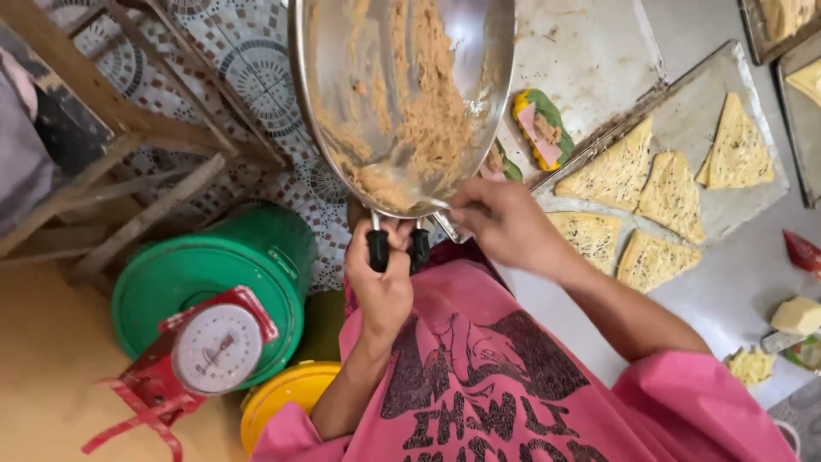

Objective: Adding tuna filling to pastries using a spoon and a pan in a bakery production area.

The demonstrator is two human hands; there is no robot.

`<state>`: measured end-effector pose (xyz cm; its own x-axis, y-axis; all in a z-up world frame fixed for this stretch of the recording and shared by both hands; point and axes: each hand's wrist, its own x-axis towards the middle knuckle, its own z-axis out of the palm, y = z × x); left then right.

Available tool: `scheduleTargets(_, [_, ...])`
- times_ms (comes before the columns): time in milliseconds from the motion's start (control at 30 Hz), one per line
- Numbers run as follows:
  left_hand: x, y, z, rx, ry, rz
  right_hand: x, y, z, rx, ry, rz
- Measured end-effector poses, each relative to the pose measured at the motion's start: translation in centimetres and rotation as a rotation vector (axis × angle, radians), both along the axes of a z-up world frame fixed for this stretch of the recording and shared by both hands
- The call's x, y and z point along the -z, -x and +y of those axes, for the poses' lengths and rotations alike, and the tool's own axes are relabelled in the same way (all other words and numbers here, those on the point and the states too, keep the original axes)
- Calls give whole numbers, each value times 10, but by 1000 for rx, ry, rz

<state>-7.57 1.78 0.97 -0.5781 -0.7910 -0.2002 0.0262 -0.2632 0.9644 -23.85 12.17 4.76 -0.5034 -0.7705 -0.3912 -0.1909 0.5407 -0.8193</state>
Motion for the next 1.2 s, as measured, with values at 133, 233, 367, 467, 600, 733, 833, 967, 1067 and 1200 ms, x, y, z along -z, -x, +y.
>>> scheduleTargets(133, [-8, 1, -22, 23, -18, -32, 2, 18, -15, 117, 109, -393])
scheduleTargets(233, [-1, 1, -36, 25, -28, -114, -5, 33, -1, 254, 173, -475])
scheduleTargets(367, [-8, 8, -64, -186, -85, -37, -24, 50, 23, 338, 382, -402])
scheduleTargets(467, [-18, 10, -89, -194, -86, -14, -54, 59, 21, 323, 430, -201])
scheduleTargets(600, [-38, 28, -111, -263, -64, 3, -55, 49, 11, 383, 397, 254])
scheduleTargets(733, [-50, 33, -128, -246, -45, -2, 54, 36, -4, 463, 298, 470])
scheduleTargets(833, [-44, 33, -135, -264, -87, 6, 141, 29, -6, 395, -39, 618])
scheduleTargets(967, [-30, 17, -139, -364, -81, -63, 138, 17, -1, 492, -110, 626])
scheduleTargets(1067, [-25, 27, -146, -271, -122, -53, 104, 33, -18, 501, -14, 516])
scheduleTargets(1200, [-24, 25, -153, -44, -173, 80, 41, 47, -58, 168, 240, 561])
